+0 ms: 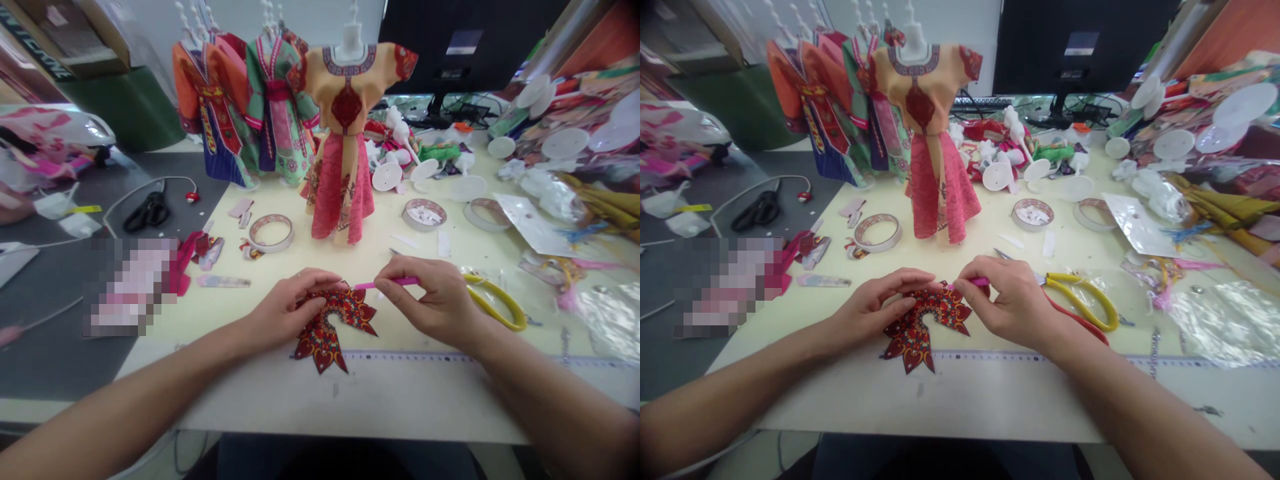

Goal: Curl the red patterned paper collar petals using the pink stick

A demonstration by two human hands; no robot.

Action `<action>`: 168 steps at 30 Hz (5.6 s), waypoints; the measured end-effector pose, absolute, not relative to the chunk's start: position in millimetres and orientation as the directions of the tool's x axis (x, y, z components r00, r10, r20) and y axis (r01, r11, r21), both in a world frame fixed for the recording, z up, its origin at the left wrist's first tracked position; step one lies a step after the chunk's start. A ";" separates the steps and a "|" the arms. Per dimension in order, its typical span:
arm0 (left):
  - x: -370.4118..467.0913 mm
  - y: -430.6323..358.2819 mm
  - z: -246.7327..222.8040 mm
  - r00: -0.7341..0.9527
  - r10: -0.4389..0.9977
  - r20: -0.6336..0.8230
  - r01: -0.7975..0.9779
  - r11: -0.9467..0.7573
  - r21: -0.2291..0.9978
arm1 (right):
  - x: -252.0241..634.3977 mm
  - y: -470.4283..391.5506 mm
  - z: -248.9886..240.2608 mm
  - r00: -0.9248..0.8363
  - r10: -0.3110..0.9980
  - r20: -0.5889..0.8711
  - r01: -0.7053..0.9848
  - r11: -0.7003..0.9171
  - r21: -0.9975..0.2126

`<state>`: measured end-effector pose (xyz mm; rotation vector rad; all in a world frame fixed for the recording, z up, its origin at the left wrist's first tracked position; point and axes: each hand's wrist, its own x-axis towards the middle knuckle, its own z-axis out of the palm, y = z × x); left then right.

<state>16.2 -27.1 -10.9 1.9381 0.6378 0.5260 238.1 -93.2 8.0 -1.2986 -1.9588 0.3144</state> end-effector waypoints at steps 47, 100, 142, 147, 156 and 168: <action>12.9 -23.2 -28.2 0.833 0.286 0.474 0.119 -0.928 0.352 | 235.0 -92.4 7.1 -0.383 0.801 0.460 0.678 0.582 -0.449; 13.6 -26.0 -29.7 0.883 0.162 0.441 0.109 -0.984 0.142 | 234.7 -90.5 -0.4 -0.444 0.774 0.452 0.702 0.614 -0.361; 13.2 -28.2 -23.6 0.919 0.189 0.345 0.130 -0.974 0.187 | 233.6 -88.6 -2.9 -0.248 0.855 0.455 0.741 0.470 -0.480; 14.0 -29.3 -20.9 0.921 0.189 0.341 0.138 -0.976 0.170 | 235.6 -88.8 1.5 -0.133 0.817 0.560 0.752 0.451 -0.480; 12.9 -26.9 -26.6 0.904 0.162 0.395 0.115 -0.983 0.140 | 235.6 -88.7 2.0 -0.133 0.823 0.552 0.740 0.453 -0.497; 11.7 -24.1 -30.5 0.896 0.144 0.420 0.102 -0.988 0.119 | 236.4 -89.5 1.6 -0.148 0.831 0.537 0.728 0.459 -0.510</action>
